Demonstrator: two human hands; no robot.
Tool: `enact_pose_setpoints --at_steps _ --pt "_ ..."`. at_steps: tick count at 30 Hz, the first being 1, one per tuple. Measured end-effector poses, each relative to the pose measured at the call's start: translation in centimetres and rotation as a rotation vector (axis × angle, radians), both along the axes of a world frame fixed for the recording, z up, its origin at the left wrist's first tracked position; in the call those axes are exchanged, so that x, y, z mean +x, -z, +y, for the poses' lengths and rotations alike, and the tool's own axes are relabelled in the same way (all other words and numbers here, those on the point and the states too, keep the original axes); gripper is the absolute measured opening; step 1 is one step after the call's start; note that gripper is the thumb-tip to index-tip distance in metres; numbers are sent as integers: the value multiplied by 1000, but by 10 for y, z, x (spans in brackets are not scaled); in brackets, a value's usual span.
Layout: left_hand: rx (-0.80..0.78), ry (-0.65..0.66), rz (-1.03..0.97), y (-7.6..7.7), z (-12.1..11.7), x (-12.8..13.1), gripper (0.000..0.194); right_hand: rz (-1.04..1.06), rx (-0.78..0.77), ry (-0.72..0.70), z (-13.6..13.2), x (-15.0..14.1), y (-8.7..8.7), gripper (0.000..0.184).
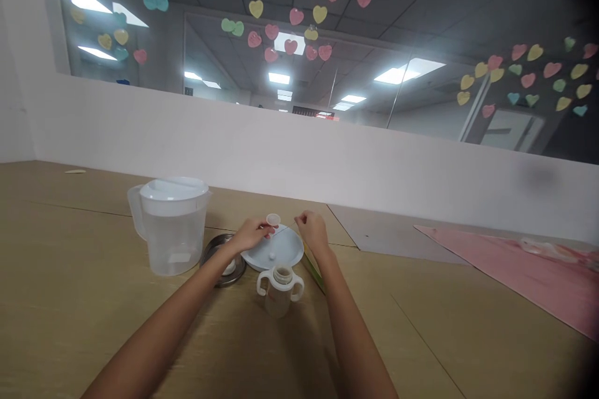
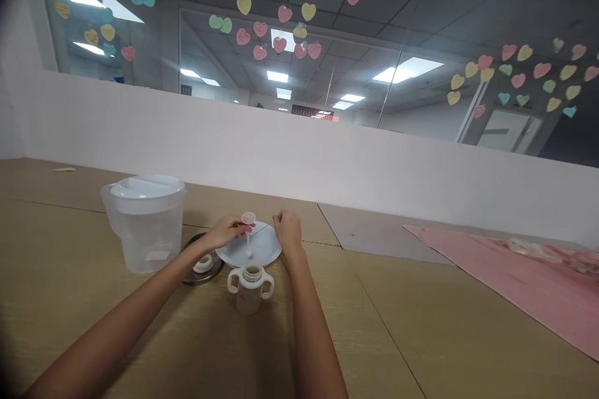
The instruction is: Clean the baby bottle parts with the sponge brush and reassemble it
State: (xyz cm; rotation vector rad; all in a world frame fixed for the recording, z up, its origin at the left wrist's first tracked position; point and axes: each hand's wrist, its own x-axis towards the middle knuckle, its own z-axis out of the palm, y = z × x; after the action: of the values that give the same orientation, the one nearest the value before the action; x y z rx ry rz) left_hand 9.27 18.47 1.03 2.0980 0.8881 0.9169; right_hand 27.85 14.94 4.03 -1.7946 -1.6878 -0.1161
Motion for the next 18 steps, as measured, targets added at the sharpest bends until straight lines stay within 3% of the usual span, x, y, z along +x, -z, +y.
enact_pose_setpoints --at_steps 4,7,8,12,14,18 --pt "-93 41 -192 -20 -15 1 38 -25 -44 67 0 2 6 17" --pt "-100 93 -242 -35 -31 2 38 -15 -10 60 -10 -3 -10 25" --pt "-102 116 -248 -39 -37 2 38 -1 21 25 -17 -7 -20 31" --pt "-102 236 -221 -56 -59 1 31 284 89 -405 -61 -27 -60 50" --pt "-104 274 -185 -61 -67 1 25 205 50 -466 -85 -38 -74 46" --pt "-98 290 -50 -63 -74 2 13 -65 -63 -335 -115 -49 -83 34"
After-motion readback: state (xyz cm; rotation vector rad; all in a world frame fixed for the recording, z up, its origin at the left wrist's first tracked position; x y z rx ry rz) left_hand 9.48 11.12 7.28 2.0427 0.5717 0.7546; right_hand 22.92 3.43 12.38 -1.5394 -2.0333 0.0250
